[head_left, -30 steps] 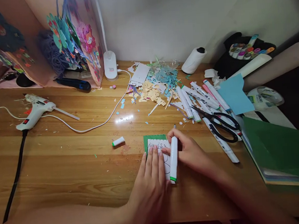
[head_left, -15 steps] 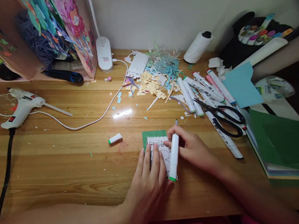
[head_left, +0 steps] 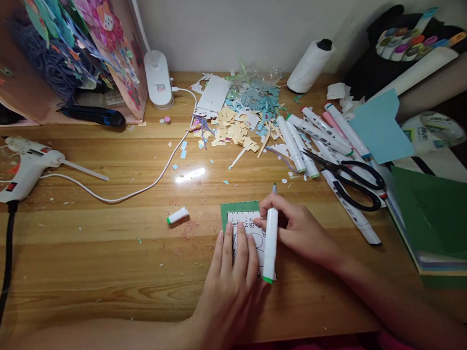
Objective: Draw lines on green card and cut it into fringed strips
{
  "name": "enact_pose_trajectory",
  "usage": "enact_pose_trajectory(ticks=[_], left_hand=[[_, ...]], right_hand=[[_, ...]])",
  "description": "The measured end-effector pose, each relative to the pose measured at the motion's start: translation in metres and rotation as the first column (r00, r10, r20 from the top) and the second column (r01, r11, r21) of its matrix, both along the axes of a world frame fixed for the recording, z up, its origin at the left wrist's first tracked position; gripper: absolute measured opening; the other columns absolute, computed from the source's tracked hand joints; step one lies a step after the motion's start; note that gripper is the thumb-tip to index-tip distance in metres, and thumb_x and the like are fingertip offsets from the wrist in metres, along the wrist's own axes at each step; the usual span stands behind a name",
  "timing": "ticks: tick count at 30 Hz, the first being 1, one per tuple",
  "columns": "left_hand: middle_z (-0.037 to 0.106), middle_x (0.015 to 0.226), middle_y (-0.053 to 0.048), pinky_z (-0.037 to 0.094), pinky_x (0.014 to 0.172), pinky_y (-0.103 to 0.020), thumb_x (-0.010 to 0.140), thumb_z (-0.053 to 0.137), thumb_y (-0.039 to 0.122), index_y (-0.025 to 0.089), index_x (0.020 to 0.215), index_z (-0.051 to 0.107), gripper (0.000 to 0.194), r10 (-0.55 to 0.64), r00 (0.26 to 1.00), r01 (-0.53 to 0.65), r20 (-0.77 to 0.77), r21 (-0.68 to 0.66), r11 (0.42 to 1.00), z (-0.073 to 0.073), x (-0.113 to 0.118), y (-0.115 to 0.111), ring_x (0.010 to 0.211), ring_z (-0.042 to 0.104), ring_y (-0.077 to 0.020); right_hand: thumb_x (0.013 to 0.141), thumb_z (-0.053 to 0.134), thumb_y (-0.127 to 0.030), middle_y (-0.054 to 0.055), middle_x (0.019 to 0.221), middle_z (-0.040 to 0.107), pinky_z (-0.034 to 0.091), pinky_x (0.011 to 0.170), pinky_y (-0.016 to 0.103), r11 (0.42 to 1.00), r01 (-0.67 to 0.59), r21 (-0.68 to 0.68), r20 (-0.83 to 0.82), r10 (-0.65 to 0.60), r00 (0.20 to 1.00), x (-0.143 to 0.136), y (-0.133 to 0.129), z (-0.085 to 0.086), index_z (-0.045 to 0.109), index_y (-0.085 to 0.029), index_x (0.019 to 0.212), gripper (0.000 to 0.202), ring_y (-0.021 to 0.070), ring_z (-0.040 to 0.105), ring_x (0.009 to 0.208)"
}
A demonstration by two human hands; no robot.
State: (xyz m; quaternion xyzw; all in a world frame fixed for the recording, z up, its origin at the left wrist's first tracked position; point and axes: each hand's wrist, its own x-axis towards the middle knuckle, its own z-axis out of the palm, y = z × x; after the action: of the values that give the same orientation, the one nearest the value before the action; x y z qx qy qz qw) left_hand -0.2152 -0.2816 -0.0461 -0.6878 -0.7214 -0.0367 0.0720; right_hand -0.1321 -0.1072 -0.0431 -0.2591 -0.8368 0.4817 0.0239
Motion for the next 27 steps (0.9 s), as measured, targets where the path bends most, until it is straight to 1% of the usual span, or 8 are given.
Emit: enact_pose_trajectory(ticks=[6, 9, 13, 17, 22, 23, 25, 27], left_hand=[[0.045, 0.135, -0.027, 0.038, 0.101, -0.046, 0.092, 0.037, 0.038, -0.002, 0.130, 0.043, 0.056, 0.003, 1.000, -0.003, 0.010, -0.007, 1.000, -0.0018, -0.0011, 0.0008, 0.126, 0.041, -0.0398], [0.041, 0.138, -0.027, 0.037, 0.103, -0.045, 0.093, 0.034, 0.042, -0.001, 0.135, 0.038, 0.060, 0.005, 1.000, -0.005, 0.020, -0.026, 1.000, -0.0019, -0.0018, 0.0018, 0.129, 0.037, -0.0384], [0.035, 0.143, -0.025, 0.035, 0.104, -0.044, 0.094, 0.032, 0.042, 0.002, 0.140, 0.032, 0.060, 0.007, 1.000, -0.005, 0.020, -0.070, 0.998, -0.0011, -0.0018, 0.0022, 0.133, 0.030, -0.0375], [0.034, 0.144, -0.024, 0.034, 0.105, -0.045, 0.094, 0.032, 0.041, 0.002, 0.140, 0.031, 0.060, -0.009, 1.000, 0.011, 0.027, -0.083, 0.996, -0.0002, -0.0022, 0.0017, 0.133, 0.029, -0.0385], [0.037, 0.144, -0.021, 0.033, 0.105, -0.046, 0.095, 0.031, 0.040, 0.003, 0.139, 0.034, 0.059, -0.028, 0.998, 0.034, 0.061, -0.095, 0.995, 0.0005, -0.0036, 0.0024, 0.132, 0.032, -0.0370], [0.037, 0.143, -0.021, 0.034, 0.105, -0.045, 0.094, 0.031, 0.041, 0.003, 0.139, 0.035, 0.059, -0.020, 0.998, 0.025, 0.062, -0.080, 0.996, 0.0005, -0.0037, 0.0025, 0.132, 0.033, -0.0370], [0.037, 0.143, -0.021, 0.034, 0.104, -0.045, 0.094, 0.033, 0.043, 0.003, 0.138, 0.036, 0.060, 0.001, 0.998, 0.003, 0.062, -0.051, 0.999, 0.0003, -0.0036, 0.0023, 0.131, 0.034, -0.0377], [0.037, 0.143, -0.020, 0.034, 0.104, -0.044, 0.094, 0.033, 0.043, 0.004, 0.138, 0.037, 0.059, 0.013, 0.998, -0.011, 0.062, -0.044, 0.999, 0.0002, -0.0032, 0.0018, 0.130, 0.035, -0.0380]], right_hand=[[0.086, 0.056, -0.034, -0.004, 0.068, 0.048, 0.034, 0.054, 0.023, 1.000, 0.002, -0.007, 0.002, -0.002, 1.000, -0.0001, -0.0003, 0.0006, 0.047, -0.023, 0.080, 0.016, 0.0120, 0.044, 0.058], [0.085, 0.057, -0.034, -0.004, 0.068, 0.048, 0.033, 0.053, 0.023, 1.000, 0.003, 0.001, 0.001, -0.003, 1.000, -0.0002, 0.0002, 0.0008, 0.047, -0.022, 0.079, 0.017, 0.0118, 0.043, 0.058], [0.085, 0.058, -0.033, -0.005, 0.066, 0.047, 0.033, 0.053, 0.022, 1.000, -0.002, 0.001, 0.001, 0.002, 1.000, -0.0007, 0.0012, 0.0015, 0.047, -0.022, 0.079, 0.016, 0.0113, 0.043, 0.057], [0.084, 0.058, -0.030, -0.006, 0.065, 0.046, 0.034, 0.053, 0.021, 1.000, -0.004, -0.012, 0.000, 0.004, 1.000, -0.0020, 0.0014, 0.0032, 0.047, -0.022, 0.079, 0.015, 0.0107, 0.042, 0.056], [0.083, 0.060, -0.024, -0.007, 0.061, 0.043, 0.032, 0.051, 0.020, 1.000, -0.009, 0.007, 0.003, 0.009, 1.000, 0.0000, 0.0028, 0.0037, 0.044, -0.022, 0.075, 0.019, 0.0095, 0.040, 0.054], [0.082, 0.061, -0.025, -0.007, 0.060, 0.042, 0.031, 0.050, 0.020, 1.000, 0.007, 0.020, 0.003, -0.007, 1.000, 0.0010, 0.0035, 0.0030, 0.043, -0.022, 0.073, 0.021, 0.0095, 0.039, 0.053], [0.080, 0.064, -0.028, -0.007, 0.057, 0.041, 0.030, 0.048, 0.021, 0.996, 0.087, 0.036, -0.018, -0.086, 0.996, 0.0027, 0.0051, 0.0007, 0.040, -0.022, 0.070, 0.027, 0.0095, 0.037, 0.051], [0.080, 0.065, -0.033, -0.007, 0.055, 0.041, 0.029, 0.045, 0.021, 0.979, 0.202, -0.014, -0.076, -0.202, 0.976, 0.0029, 0.0065, -0.0013, 0.039, -0.022, 0.070, 0.030, 0.0095, 0.037, 0.047]])
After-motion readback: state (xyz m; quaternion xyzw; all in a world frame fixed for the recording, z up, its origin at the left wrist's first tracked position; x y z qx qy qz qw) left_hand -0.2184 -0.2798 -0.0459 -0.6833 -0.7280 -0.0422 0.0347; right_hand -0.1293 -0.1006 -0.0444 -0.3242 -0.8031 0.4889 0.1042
